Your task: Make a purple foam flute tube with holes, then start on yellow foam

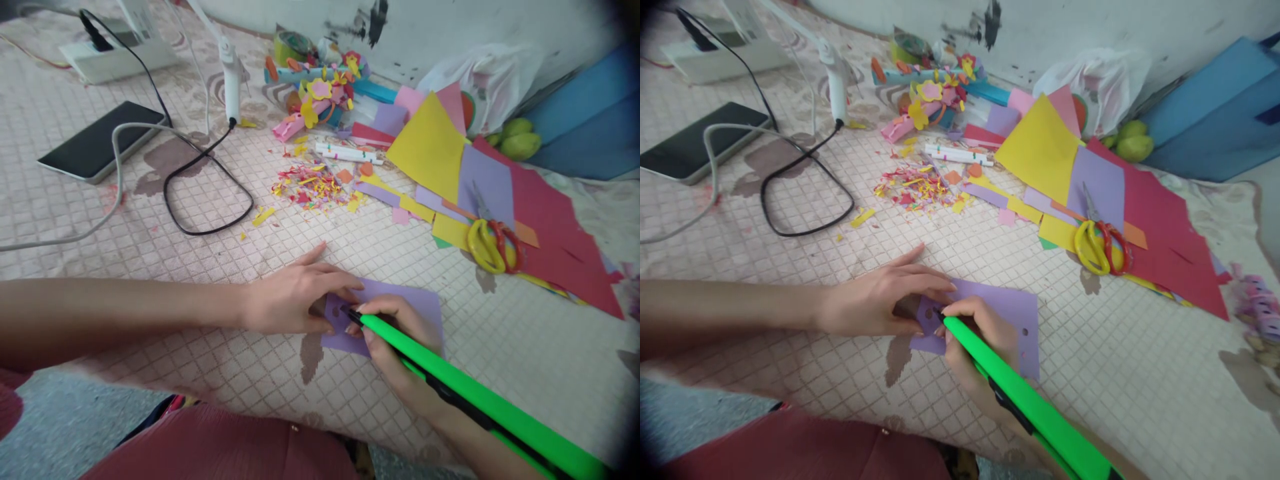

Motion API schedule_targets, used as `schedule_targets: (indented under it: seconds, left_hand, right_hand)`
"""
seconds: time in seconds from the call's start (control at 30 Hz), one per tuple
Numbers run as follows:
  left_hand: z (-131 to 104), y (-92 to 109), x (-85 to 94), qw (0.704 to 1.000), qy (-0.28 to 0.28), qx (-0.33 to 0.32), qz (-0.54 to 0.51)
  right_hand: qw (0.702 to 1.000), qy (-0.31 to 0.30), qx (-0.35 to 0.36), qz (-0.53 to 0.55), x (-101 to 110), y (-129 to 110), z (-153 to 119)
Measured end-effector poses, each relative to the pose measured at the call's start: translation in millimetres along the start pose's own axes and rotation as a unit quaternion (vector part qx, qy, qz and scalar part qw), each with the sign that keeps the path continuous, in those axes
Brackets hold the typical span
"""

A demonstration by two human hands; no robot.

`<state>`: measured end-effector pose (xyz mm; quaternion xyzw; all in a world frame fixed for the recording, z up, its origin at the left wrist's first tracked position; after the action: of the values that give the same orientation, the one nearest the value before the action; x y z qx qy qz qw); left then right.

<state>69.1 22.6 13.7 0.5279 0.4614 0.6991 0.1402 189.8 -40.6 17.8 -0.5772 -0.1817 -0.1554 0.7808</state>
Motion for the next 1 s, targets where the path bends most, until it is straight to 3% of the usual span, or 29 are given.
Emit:
schedule_targets:
  seconds: [0.47,0.6,0.67,0.87,1.0]
  left_hand:
    - [0.8,1.1,0.7,1.000,-0.003,-0.001,-0.006]
    - [0.2,1.3,1.5,1.000,0.001,0.000,-0.008]
    - [-0.1,0.7,2.1,1.000,0.004,0.001,-0.007]
    - [-0.6,0.9,8.3,0.999,0.040,-0.015,0.007]
    - [1.6,0.6,10.2,0.998,0.066,-0.005,0.019]
  right_hand:
    - [1.000,-0.003,0.004,-0.018,-0.3,-2.1,2.3]
    - [1.000,-0.003,-0.006,0.023,1.4,-1.4,0.9]
    - [0.998,0.038,0.022,0.044,9.4,-3.4,2.2]
    - [0.947,0.295,0.116,0.051,65.2,-9.0,10.7]
    - [0.928,0.357,0.098,0.048,95.8,-5.3,19.7]
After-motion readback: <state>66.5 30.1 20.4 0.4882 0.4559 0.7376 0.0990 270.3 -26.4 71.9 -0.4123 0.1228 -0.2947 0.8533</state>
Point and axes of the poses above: each hand's wrist, its own z-axis towards the middle knuckle, its own x-axis out of the back of the hand, y = z × x, the point moved 7 cm from there along z, towards the middle knuckle, and after that the axes turned 11 degrees about x, right-handed, at the moved point
